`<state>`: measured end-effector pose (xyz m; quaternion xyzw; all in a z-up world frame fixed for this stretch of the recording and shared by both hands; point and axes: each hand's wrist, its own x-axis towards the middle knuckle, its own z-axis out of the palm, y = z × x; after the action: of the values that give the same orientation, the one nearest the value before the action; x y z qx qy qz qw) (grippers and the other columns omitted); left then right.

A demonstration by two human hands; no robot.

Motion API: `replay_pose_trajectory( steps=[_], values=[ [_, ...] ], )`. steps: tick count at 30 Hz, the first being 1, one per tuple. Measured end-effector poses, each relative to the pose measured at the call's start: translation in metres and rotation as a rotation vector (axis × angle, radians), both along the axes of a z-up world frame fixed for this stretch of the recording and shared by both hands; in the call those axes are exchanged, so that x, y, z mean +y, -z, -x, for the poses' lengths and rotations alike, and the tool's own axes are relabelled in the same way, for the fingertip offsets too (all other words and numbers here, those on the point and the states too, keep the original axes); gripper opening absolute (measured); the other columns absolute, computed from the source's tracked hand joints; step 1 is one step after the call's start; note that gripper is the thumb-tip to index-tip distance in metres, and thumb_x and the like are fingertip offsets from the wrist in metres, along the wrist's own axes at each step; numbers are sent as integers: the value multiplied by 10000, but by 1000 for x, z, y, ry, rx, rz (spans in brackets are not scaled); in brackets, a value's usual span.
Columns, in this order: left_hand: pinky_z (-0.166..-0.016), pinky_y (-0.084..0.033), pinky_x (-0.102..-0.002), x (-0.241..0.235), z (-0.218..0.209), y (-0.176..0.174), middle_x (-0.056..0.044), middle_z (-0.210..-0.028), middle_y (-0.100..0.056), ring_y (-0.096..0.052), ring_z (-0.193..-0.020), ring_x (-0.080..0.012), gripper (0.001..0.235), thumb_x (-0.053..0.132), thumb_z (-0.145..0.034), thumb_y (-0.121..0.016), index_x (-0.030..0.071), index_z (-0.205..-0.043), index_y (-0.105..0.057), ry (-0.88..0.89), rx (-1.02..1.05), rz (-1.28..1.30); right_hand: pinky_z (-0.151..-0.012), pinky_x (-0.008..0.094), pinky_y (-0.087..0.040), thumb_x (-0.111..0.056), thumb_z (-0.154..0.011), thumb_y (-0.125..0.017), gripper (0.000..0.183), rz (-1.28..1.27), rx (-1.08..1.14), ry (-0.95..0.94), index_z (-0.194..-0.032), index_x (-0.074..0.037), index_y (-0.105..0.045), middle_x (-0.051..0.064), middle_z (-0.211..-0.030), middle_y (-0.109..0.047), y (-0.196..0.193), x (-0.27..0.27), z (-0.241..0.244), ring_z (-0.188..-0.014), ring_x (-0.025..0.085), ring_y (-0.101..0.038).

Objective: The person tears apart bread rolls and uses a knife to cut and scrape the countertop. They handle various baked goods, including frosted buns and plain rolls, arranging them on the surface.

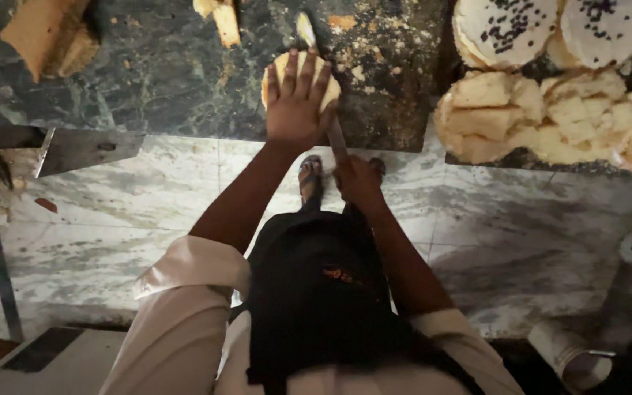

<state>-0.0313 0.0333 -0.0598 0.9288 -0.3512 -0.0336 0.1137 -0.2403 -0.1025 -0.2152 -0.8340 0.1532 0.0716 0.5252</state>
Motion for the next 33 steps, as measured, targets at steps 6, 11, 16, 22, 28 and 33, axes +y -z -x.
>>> replay_pose_trajectory(
  steps=[6,11,16,22,28,33],
  values=[
    [-1245,-60,-647,3,-5,3,-154,-1694,-253,-163,-1575,-394,637,521,-1075,-455,174,-1607,-405,-21,19,35,-641,497,-472,-309,-978,-577,332,50,222,-155,-776,-53,-640,118,-659,-619,-15,8,-10,-661,339,-620],
    [-1253,-66,-642,3,-1,11,-149,-1695,-267,-178,-1574,-386,651,524,-1062,-473,166,-1603,-422,-4,-23,52,-608,475,-437,-216,-905,-631,171,-149,123,-85,-865,-49,-625,120,-702,-592,-8,9,-18,-608,326,-585],
    [-1261,-64,-642,6,-3,16,-136,-1695,-275,-187,-1578,-382,646,531,-1067,-498,181,-1606,-427,-17,-20,89,-727,520,-482,-189,-792,-640,87,513,-417,-532,-802,-114,-597,74,-715,-635,-23,2,-15,-696,308,-640],
    [-1246,-63,-643,3,-6,22,-148,-1690,-282,-176,-1568,-388,666,525,-1049,-514,175,-1607,-413,-9,-34,93,-634,452,-477,-235,-1013,-611,216,302,-554,-406,-939,-33,-622,156,-806,-635,-38,12,-30,-730,346,-612],
    [-1257,-45,-646,6,-7,13,-138,-1702,-256,-144,-1584,-386,683,537,-1051,-521,189,-1622,-383,-28,27,55,-617,442,-464,-458,-1085,-455,588,-33,319,-221,-730,-30,-644,140,-638,-633,-62,4,-15,-622,282,-642],
    [-1247,-44,-644,5,-5,8,-146,-1700,-248,-142,-1576,-392,712,537,-1021,-534,188,-1622,-377,-11,45,43,-617,408,-454,-435,-956,-552,384,149,147,-237,-848,-94,-692,100,-707,-677,-51,15,-46,-663,263,-644]
  ],
)
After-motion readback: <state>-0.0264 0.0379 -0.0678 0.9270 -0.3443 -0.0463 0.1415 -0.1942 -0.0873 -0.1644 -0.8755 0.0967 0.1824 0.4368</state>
